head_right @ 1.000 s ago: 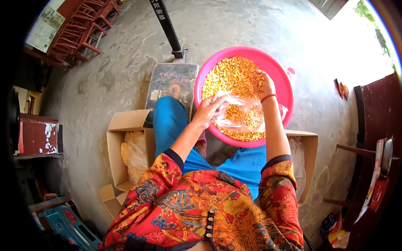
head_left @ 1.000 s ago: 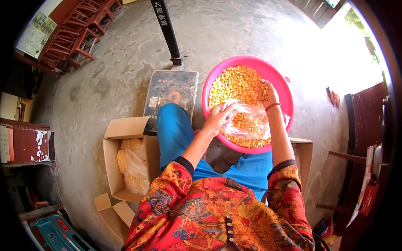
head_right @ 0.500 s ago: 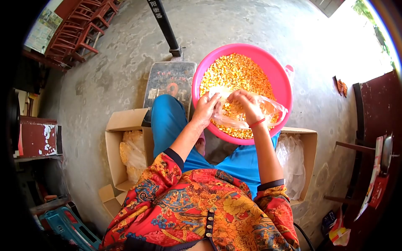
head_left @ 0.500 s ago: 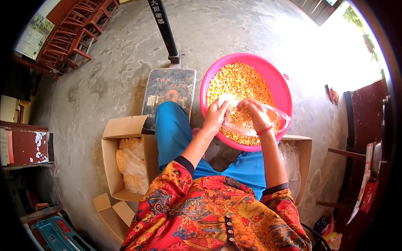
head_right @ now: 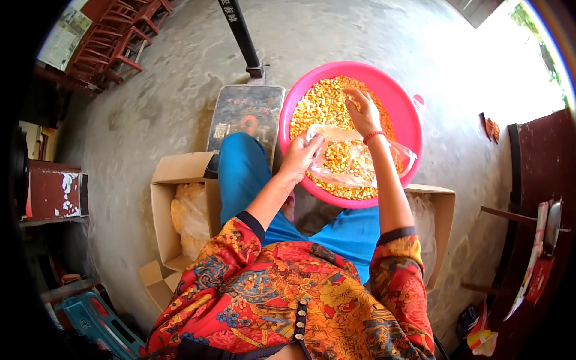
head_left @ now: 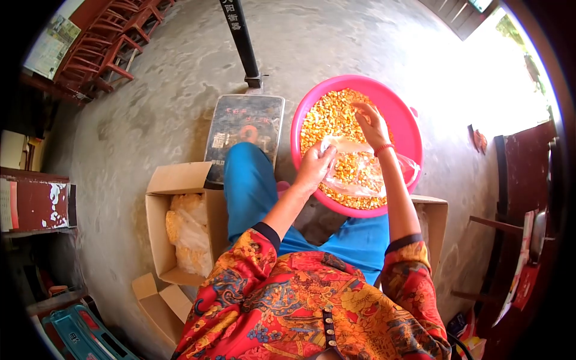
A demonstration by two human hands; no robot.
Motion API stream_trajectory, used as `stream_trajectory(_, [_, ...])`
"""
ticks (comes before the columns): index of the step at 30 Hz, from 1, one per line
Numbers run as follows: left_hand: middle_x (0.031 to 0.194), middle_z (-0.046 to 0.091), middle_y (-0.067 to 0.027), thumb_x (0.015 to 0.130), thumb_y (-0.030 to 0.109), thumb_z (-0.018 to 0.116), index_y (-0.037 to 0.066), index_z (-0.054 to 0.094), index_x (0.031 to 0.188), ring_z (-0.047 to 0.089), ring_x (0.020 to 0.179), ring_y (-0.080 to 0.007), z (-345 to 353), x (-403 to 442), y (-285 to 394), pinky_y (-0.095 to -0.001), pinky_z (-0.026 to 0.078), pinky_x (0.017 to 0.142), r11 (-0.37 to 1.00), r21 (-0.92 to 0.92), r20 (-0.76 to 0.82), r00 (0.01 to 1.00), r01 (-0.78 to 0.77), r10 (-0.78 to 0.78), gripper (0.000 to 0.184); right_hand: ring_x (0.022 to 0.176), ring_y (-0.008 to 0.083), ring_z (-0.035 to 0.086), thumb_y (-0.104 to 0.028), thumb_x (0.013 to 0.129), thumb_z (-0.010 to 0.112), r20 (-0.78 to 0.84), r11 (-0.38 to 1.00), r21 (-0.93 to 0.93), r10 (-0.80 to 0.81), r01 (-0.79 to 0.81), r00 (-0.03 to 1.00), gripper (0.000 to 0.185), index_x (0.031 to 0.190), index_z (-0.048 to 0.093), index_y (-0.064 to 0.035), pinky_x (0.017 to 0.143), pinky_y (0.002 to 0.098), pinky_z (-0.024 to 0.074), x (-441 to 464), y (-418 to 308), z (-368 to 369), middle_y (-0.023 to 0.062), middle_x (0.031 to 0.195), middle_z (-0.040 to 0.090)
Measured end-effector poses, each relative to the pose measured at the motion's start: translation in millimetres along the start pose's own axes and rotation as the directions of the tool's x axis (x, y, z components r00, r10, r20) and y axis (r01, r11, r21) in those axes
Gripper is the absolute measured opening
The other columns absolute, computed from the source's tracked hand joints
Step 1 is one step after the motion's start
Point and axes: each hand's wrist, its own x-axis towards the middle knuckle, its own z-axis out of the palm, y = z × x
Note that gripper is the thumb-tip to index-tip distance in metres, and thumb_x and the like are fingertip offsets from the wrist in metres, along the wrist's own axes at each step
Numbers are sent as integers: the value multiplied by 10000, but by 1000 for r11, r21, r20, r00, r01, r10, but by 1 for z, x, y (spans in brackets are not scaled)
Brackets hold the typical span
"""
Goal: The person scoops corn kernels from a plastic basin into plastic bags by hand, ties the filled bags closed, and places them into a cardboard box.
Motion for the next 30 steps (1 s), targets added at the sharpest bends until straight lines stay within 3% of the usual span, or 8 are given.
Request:
stream_trajectory(3, [768,556,37,889,218,563,70,567,1027,472,598,-20,3,2,-1,-173,372,475,999,13,0,999,-37,37,203,1170,318,403,-169,798,578,71,790,-561,-252,247,965,359,1150,545,-227,927,453,372,16,26,15,97,1253,441])
stream_trajectory(15, [775,561,10,860,162,598,49,555,936,495,616,-35,2,5,-6,-180,394,483,995,99,77,997,-19,12,142,845,348,557,-228,843,527,94,704,-706,-19,80,995,201,1006,597,-134,753,437,453,-12,61,-11,128,896,571])
stream_trajectory(18, [800,575,2,843,159,617,34,564,972,508,653,-39,-4,11,-21,-193,418,543,947,283,153,982,-151,111,187,659,280,577,-254,863,513,-30,800,-598,-87,52,996,210,960,608,-94,624,389,475,-4,76,-11,84,696,560])
stream_trajectory(20, [846,603,-9,829,159,629,8,576,1048,539,710,-58,-5,14,-32,-217,454,634,854,403,266,935,-329,235,271,534,162,529,-288,872,508,-176,928,136,367,-347,913,243,903,621,-75,457,290,430,2,72,-17,35,581,503])
stream_trajectory(21, [878,618,-17,847,163,604,-6,580,1066,556,762,-72,-1,10,-22,-234,462,681,828,504,223,963,-247,151,277,505,70,456,-309,881,498,-28,766,448,528,-461,849,252,901,599,-78,377,191,327,-1,57,-28,4,631,497])
stream_trajectory(22, [878,618,-17,847,163,604,-6,580,1066,556,762,-72,2,6,-16,-234,462,681,828,504,225,963,-246,148,277,505,70,456,-309,881,498,-31,765,449,530,-462,847,252,901,599,-78,377,191,327,-3,48,-34,4,631,497])
stream_trajectory(24, [858,618,-14,869,168,574,-12,588,1029,554,763,-68,8,3,-9,-235,458,683,921,374,109,991,-111,75,241,483,68,421,-297,896,483,153,356,863,491,-358,857,215,898,563,-98,354,176,283,-5,34,-42,9,664,502])
stream_trajectory(30, [622,493,36,902,244,527,25,604,912,428,523,-36,4,5,-6,-190,367,485,996,90,-14,1000,15,-14,232,443,52,375,-275,927,442,230,273,911,282,-308,931,208,827,513,-108,345,165,270,-29,-21,-47,11,681,513])
